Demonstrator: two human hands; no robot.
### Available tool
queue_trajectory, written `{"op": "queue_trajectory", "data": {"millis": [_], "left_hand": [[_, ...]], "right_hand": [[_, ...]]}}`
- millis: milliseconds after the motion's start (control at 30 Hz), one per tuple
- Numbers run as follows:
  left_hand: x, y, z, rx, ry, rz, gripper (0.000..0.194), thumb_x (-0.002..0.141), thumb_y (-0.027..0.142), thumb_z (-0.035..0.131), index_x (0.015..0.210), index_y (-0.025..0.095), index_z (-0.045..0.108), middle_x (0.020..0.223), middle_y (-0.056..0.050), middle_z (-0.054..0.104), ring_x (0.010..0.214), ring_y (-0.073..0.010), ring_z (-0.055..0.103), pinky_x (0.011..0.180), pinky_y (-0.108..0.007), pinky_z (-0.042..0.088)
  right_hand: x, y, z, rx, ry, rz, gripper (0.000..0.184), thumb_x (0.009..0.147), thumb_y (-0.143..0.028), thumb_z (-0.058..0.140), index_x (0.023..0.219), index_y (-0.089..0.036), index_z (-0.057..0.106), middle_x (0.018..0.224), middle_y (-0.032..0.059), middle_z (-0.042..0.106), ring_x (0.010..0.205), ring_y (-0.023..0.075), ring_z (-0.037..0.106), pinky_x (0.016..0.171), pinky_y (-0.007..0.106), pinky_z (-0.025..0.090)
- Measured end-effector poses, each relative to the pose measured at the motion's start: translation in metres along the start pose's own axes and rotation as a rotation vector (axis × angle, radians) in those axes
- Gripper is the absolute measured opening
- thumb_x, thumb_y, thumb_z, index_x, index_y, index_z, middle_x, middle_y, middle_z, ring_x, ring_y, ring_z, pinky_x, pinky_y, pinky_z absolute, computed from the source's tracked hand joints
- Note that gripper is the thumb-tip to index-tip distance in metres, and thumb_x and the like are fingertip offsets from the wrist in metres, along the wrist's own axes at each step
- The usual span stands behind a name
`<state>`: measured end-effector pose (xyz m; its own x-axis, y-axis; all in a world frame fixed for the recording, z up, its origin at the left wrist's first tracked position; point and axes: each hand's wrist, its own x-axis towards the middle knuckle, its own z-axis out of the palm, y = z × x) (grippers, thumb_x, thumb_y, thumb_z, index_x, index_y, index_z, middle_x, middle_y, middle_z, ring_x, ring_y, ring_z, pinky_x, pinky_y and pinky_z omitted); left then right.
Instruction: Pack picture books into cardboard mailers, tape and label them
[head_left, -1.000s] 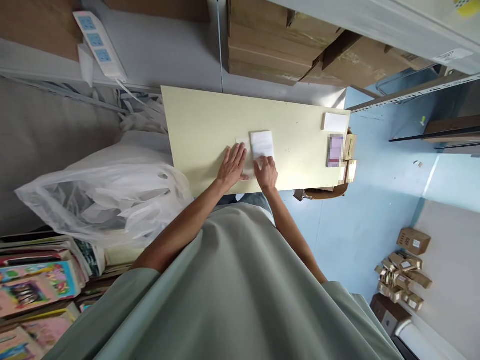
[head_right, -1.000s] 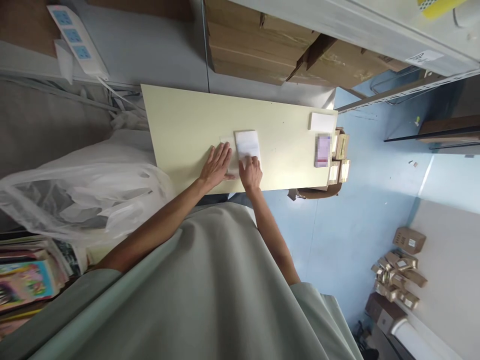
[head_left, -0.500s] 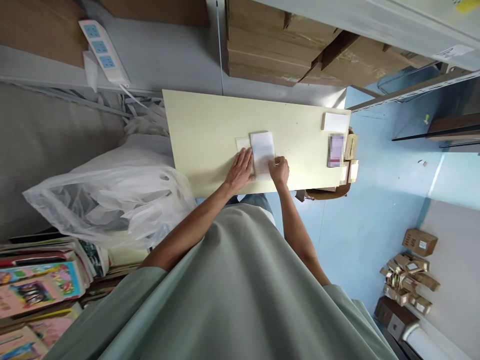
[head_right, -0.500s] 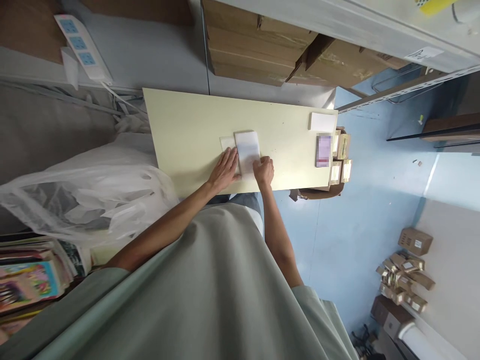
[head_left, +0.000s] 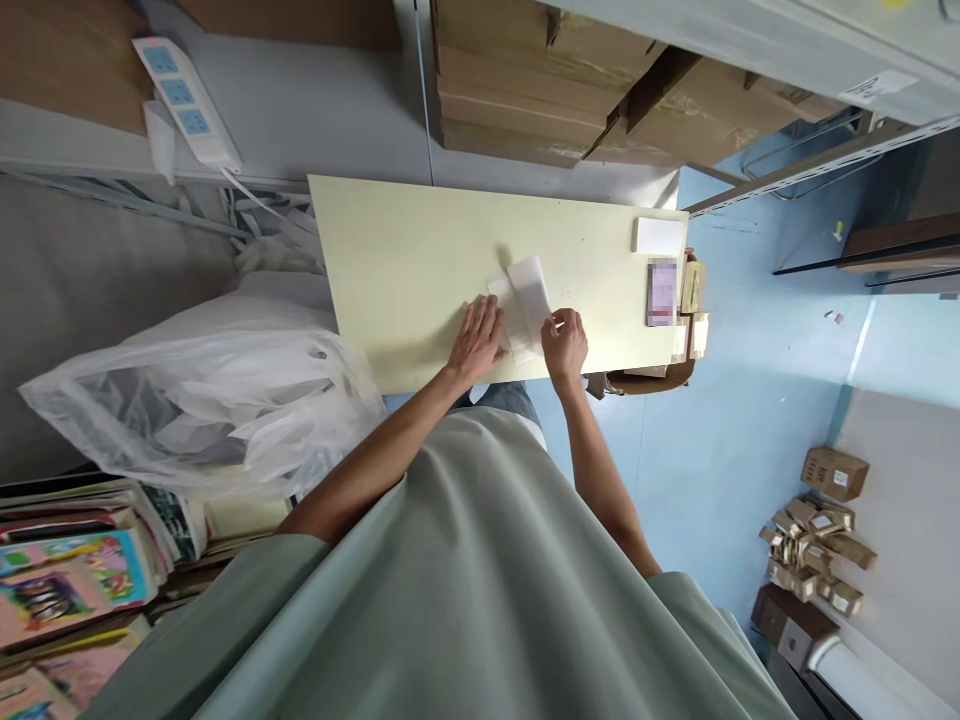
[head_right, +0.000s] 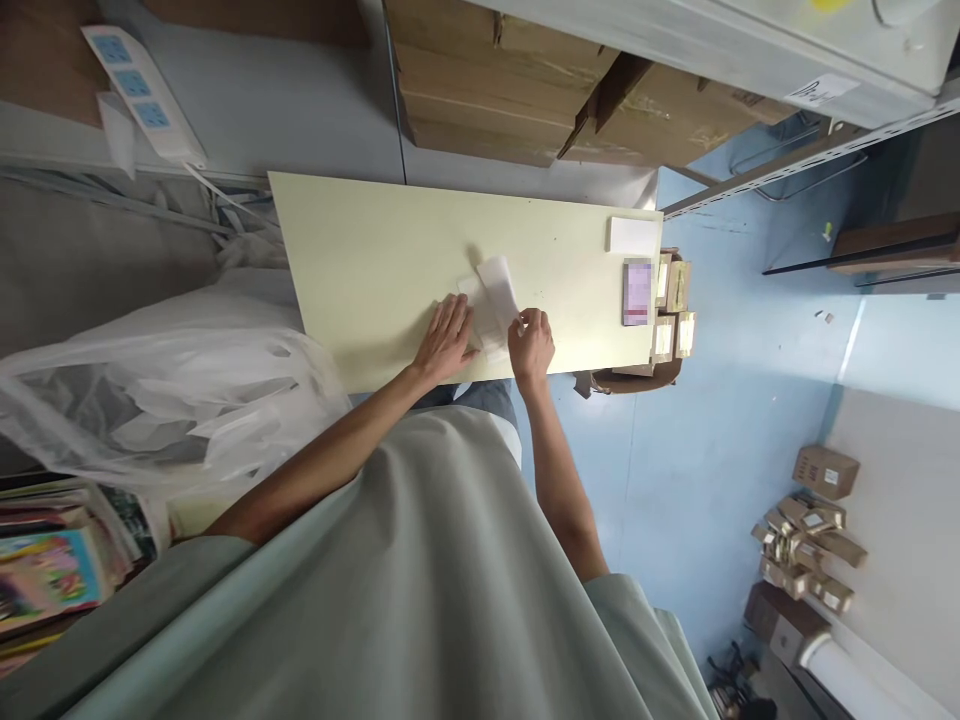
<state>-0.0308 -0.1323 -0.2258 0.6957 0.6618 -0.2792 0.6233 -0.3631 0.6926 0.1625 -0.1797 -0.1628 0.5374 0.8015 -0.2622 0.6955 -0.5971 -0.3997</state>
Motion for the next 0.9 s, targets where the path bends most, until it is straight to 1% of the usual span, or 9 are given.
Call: {"op": "queue_trajectory", "data": {"millis": [133, 233, 367, 467, 600, 667, 767, 833, 900], "left_hand": [[-0.015, -0.006, -0.008, 0.006, 0.026, -0.074, 0.080, 0.104, 0.031, 0.054, 0.175, -0.001, 0.036, 0.188, -0.028, 0.023, 0.179, -0.0419, 0.011, 0.145, -0.066, 0.013], [-0.026, -0.008, -0.011, -0.014, 0.073, -0.129, 0.074, 0.107, 0.031, 0.049, 0.175, 0.002, 0.039, 0.186, -0.026, 0.032, 0.177, -0.0404, 0.024, 0.143, -0.062, 0.024], [-0.034, -0.009, -0.008, -0.044, 0.153, -0.169, 0.065, 0.109, 0.030, 0.049, 0.169, 0.008, 0.047, 0.176, -0.025, 0.049, 0.168, -0.0387, 0.043, 0.139, -0.058, 0.036], [-0.035, -0.010, -0.003, -0.106, 0.199, -0.194, 0.057, 0.108, 0.027, 0.052, 0.163, 0.013, 0.053, 0.165, -0.023, 0.060, 0.158, -0.0358, 0.054, 0.135, -0.053, 0.044], [-0.032, -0.011, 0.009, -0.251, 0.206, -0.314, 0.050, 0.104, 0.022, 0.056, 0.154, 0.017, 0.059, 0.149, -0.020, 0.069, 0.129, -0.0327, 0.073, 0.116, -0.050, 0.061], [-0.030, -0.010, 0.014, -0.311, 0.213, -0.350, 0.048, 0.103, 0.021, 0.058, 0.151, 0.017, 0.060, 0.146, -0.020, 0.069, 0.114, -0.0297, 0.077, 0.106, -0.048, 0.065], [-0.027, -0.006, 0.022, -0.369, 0.239, -0.349, 0.045, 0.102, 0.021, 0.060, 0.147, 0.019, 0.061, 0.143, -0.019, 0.068, 0.109, -0.0268, 0.077, 0.102, -0.046, 0.067], [-0.025, -0.002, 0.027, -0.393, 0.234, -0.340, 0.043, 0.101, 0.020, 0.061, 0.144, 0.018, 0.061, 0.141, -0.019, 0.067, 0.108, -0.0267, 0.077, 0.101, -0.045, 0.067], [-0.023, 0.002, 0.030, -0.399, 0.218, -0.336, 0.043, 0.100, 0.019, 0.062, 0.143, 0.017, 0.061, 0.141, -0.020, 0.065, 0.108, -0.0282, 0.077, 0.101, -0.047, 0.067]], "right_hand": [[-0.023, -0.016, 0.016, -0.016, -0.072, -0.078, 0.012, 0.107, -0.025, 0.052, 0.116, -0.027, 0.059, 0.123, 0.0109, 0.069, 0.107, 0.0267, 0.068, 0.083, 0.036, 0.056], [-0.036, -0.027, 0.036, -0.037, -0.150, -0.102, 0.014, 0.107, -0.026, 0.058, 0.121, -0.026, 0.060, 0.129, 0.0130, 0.067, 0.118, 0.0294, 0.067, 0.084, 0.036, 0.059], [-0.044, -0.039, 0.063, -0.057, -0.218, -0.095, 0.017, 0.108, -0.028, 0.061, 0.125, -0.025, 0.061, 0.134, 0.0163, 0.065, 0.128, 0.0321, 0.062, 0.087, 0.039, 0.062], [-0.043, -0.046, 0.075, -0.108, -0.259, -0.092, 0.015, 0.109, -0.026, 0.060, 0.123, -0.023, 0.063, 0.137, 0.0194, 0.065, 0.131, 0.0344, 0.059, 0.088, 0.041, 0.063], [-0.029, -0.043, 0.071, -0.116, -0.291, -0.093, 0.013, 0.111, -0.031, 0.061, 0.120, -0.023, 0.066, 0.134, 0.0183, 0.067, 0.130, 0.0343, 0.061, 0.091, 0.042, 0.063], [-0.019, -0.035, 0.062, -0.081, -0.255, -0.083, 0.015, 0.111, -0.031, 0.060, 0.122, -0.024, 0.067, 0.134, 0.0167, 0.068, 0.130, 0.0329, 0.062, 0.094, 0.042, 0.062], [-0.004, -0.019, 0.050, -0.047, -0.169, -0.034, 0.025, 0.107, -0.027, 0.062, 0.130, -0.022, 0.066, 0.137, 0.0169, 0.068, 0.128, 0.0306, 0.066, 0.099, 0.042, 0.060], [0.004, -0.010, 0.044, -0.023, -0.175, 0.006, 0.030, 0.103, -0.024, 0.065, 0.132, -0.021, 0.066, 0.133, 0.0153, 0.070, 0.117, 0.0272, 0.071, 0.100, 0.042, 0.059], [0.008, -0.006, 0.041, -0.003, -0.214, 0.023, 0.029, 0.101, -0.023, 0.066, 0.130, -0.022, 0.066, 0.127, 0.0118, 0.073, 0.104, 0.0235, 0.073, 0.099, 0.040, 0.059]]}}
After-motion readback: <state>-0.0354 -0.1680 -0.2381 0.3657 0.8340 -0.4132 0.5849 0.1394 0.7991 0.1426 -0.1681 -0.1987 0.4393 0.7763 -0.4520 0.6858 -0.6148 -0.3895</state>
